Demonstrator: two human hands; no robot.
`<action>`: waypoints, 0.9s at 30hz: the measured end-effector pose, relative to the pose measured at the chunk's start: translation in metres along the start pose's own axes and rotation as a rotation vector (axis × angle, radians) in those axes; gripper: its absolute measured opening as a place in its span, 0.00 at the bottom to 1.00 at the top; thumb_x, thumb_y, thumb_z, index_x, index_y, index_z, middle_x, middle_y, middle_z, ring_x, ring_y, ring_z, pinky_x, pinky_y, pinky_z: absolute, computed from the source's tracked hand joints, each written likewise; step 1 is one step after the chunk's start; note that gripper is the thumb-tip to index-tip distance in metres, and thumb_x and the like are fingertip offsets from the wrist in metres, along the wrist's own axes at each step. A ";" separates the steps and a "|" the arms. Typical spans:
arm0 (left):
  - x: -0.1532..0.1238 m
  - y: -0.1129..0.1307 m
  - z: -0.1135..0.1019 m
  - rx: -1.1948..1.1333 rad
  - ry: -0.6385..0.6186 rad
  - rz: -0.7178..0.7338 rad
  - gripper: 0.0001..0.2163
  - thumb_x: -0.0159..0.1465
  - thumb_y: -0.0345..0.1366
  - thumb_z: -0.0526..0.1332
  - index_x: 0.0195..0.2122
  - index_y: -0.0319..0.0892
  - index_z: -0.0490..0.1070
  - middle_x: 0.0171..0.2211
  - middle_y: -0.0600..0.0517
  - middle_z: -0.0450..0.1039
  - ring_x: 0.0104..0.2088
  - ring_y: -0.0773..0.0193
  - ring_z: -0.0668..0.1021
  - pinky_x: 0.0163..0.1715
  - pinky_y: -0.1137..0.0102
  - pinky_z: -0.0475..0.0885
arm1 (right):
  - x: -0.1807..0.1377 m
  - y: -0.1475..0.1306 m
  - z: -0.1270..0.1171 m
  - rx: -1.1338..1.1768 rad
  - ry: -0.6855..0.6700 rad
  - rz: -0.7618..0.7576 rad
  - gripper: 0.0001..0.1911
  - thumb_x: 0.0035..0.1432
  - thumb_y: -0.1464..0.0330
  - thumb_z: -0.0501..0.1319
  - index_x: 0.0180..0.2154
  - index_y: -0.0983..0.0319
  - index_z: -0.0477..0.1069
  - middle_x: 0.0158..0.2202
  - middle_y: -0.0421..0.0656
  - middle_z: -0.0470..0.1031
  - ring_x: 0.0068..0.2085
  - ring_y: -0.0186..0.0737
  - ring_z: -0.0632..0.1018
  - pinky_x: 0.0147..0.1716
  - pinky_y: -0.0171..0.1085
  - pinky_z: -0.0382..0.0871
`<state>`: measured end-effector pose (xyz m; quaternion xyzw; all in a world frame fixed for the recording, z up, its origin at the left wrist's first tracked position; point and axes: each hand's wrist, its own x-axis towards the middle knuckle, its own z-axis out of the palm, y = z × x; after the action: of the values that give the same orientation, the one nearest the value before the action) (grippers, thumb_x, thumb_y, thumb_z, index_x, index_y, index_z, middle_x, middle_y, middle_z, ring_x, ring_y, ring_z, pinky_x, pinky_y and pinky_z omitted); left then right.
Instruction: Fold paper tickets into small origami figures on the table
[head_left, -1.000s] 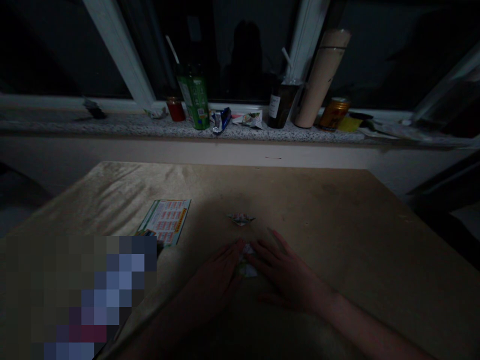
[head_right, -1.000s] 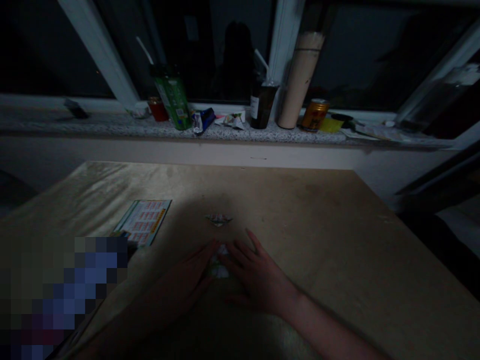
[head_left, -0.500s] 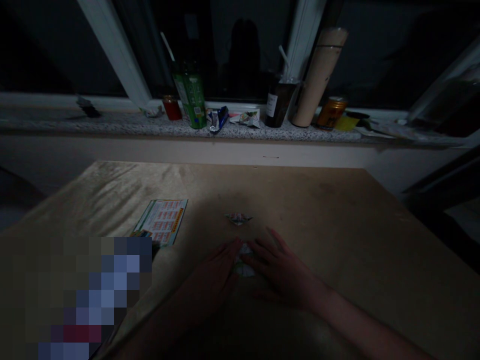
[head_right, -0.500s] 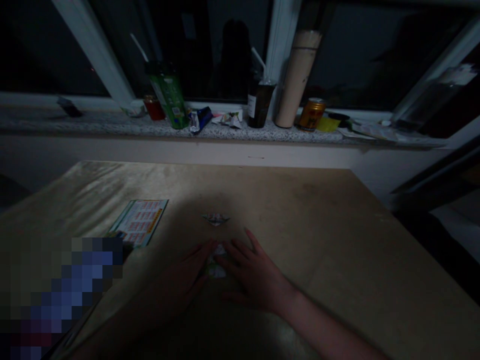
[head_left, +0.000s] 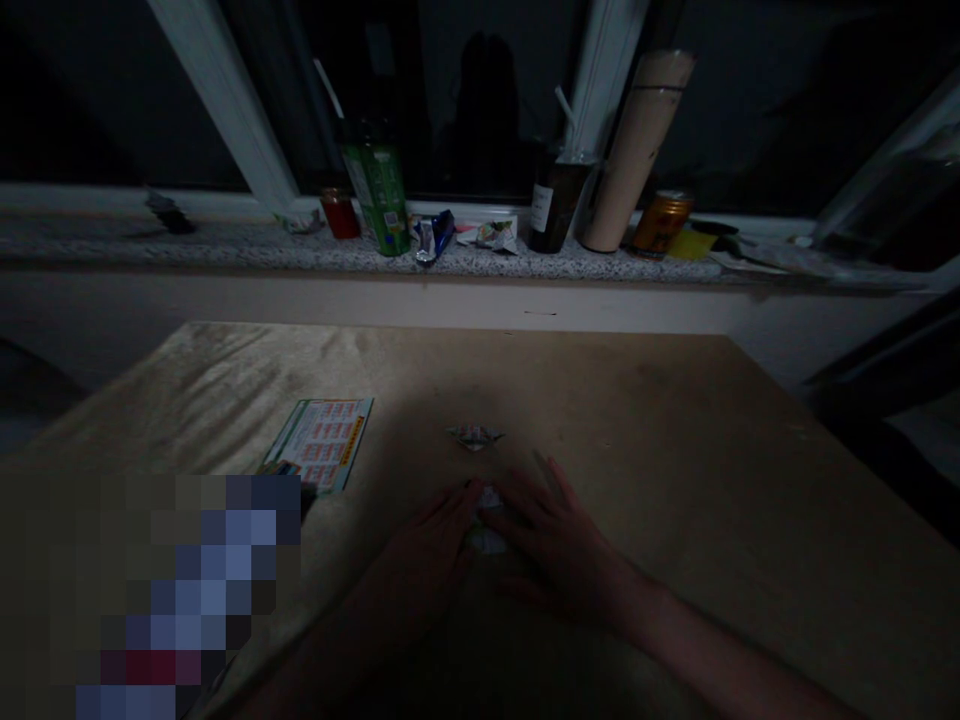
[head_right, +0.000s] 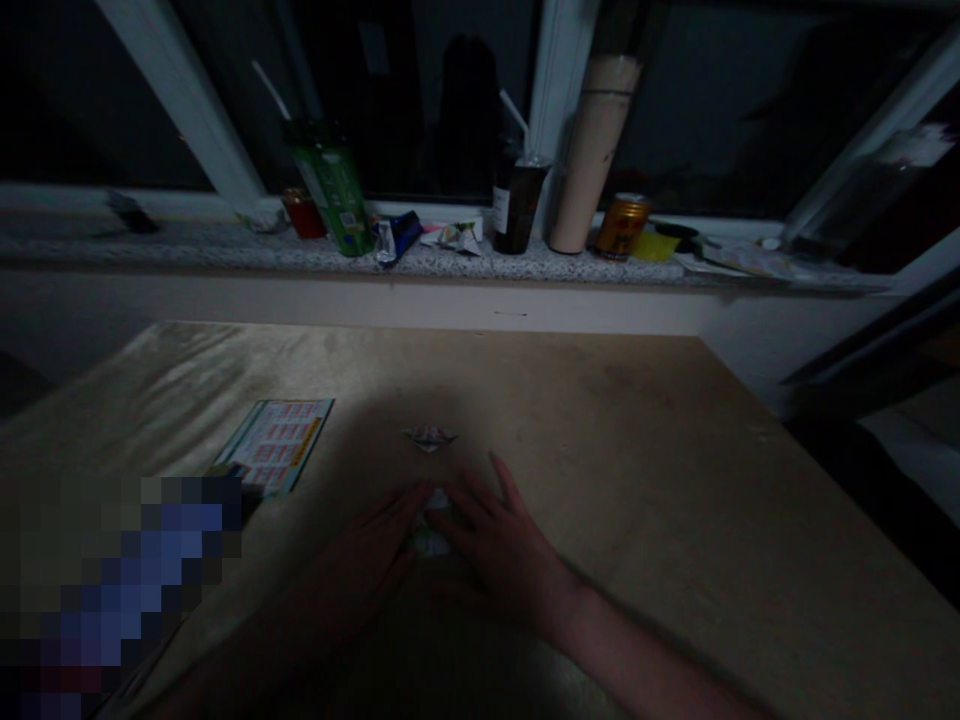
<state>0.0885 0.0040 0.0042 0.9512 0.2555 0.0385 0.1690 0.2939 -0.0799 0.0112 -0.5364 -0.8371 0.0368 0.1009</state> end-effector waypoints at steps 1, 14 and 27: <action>-0.001 0.000 0.000 0.015 -0.003 0.006 0.25 0.66 0.32 0.50 0.64 0.39 0.46 0.64 0.46 0.53 0.62 0.60 0.57 0.59 0.61 0.58 | 0.000 -0.001 0.001 -0.006 0.013 0.007 0.31 0.61 0.51 0.51 0.62 0.54 0.52 0.63 0.46 0.55 0.64 0.53 0.53 0.60 0.60 0.29; -0.036 0.026 0.033 0.165 0.133 0.096 0.37 0.65 0.44 0.53 0.66 0.36 0.31 0.66 0.43 0.39 0.64 0.51 0.52 0.59 0.59 0.54 | -0.001 0.004 0.010 0.042 0.000 0.082 0.30 0.61 0.55 0.54 0.62 0.48 0.50 0.65 0.46 0.51 0.65 0.53 0.48 0.59 0.65 0.35; -0.037 0.031 0.033 0.123 0.110 0.050 0.46 0.59 0.52 0.58 0.66 0.37 0.28 0.66 0.42 0.42 0.63 0.47 0.52 0.58 0.57 0.56 | -0.003 0.004 0.015 -0.073 0.092 0.153 0.25 0.61 0.62 0.56 0.59 0.54 0.58 0.64 0.47 0.53 0.65 0.53 0.50 0.59 0.63 0.38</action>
<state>0.0765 -0.0495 -0.0159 0.9623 0.2424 0.0789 0.0948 0.2960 -0.0804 -0.0051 -0.6033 -0.7889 -0.0108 0.1165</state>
